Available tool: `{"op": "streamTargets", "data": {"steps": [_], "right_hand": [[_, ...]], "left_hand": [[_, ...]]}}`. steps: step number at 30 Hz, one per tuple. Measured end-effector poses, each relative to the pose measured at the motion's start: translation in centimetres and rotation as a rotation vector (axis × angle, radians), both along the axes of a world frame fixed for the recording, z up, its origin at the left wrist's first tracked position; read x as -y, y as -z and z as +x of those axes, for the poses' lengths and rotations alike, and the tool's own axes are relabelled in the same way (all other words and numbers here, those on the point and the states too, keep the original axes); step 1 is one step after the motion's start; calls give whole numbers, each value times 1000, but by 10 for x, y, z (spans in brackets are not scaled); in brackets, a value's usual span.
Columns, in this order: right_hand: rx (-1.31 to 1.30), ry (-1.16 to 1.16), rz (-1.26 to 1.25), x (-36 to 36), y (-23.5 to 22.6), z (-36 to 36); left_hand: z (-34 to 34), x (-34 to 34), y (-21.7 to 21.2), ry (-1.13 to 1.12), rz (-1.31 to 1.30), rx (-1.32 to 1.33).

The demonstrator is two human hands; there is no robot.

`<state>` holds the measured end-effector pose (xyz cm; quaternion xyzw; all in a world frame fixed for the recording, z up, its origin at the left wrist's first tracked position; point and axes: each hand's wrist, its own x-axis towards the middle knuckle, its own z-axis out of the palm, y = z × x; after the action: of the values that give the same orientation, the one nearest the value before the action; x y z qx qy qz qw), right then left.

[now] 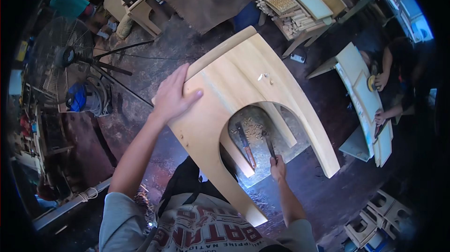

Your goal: The person applies wood glue to a curved wooden part, places it onto a wooden base, secures it by driving nails with a hammer, and then uses a chisel to scrape away excess glue before applying more glue to attach a reinforcing strip.

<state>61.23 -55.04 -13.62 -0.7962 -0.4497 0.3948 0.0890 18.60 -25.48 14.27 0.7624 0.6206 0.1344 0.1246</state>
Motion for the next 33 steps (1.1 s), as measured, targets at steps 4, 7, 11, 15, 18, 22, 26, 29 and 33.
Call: {"op": "streamTargets", "data": {"steps": [4, 7, 11, 15, 18, 22, 26, 29, 33], "right_hand": [[-534, 180, 9, -9, -148, -49], [-469, 120, 580, -46, -237, -88], [-185, 143, 708, -113, -300, -107], [17, 8, 662, -148, -312, -94], [28, 123, 731, -147, -324, -115], [124, 159, 671, -151, -337, -127], [326, -26, 526, -154, -318, -110], [213, 42, 548, -154, -334, -123], [137, 126, 676, -146, -338, -134]], "left_hand": [[3, 3, -4, -118, 59, 18], [0, 8, -6, -131, 82, 29], [-3, 13, -8, -147, 91, 33], [-5, 12, -6, -161, 110, 42], [-7, 17, -9, -161, 107, 41], [-9, 19, -13, -172, 80, 62], [-8, 19, -6, -175, 111, 72], [-12, 18, -4, -187, 126, 62], [-14, 17, 2, -170, 177, 62]]}}
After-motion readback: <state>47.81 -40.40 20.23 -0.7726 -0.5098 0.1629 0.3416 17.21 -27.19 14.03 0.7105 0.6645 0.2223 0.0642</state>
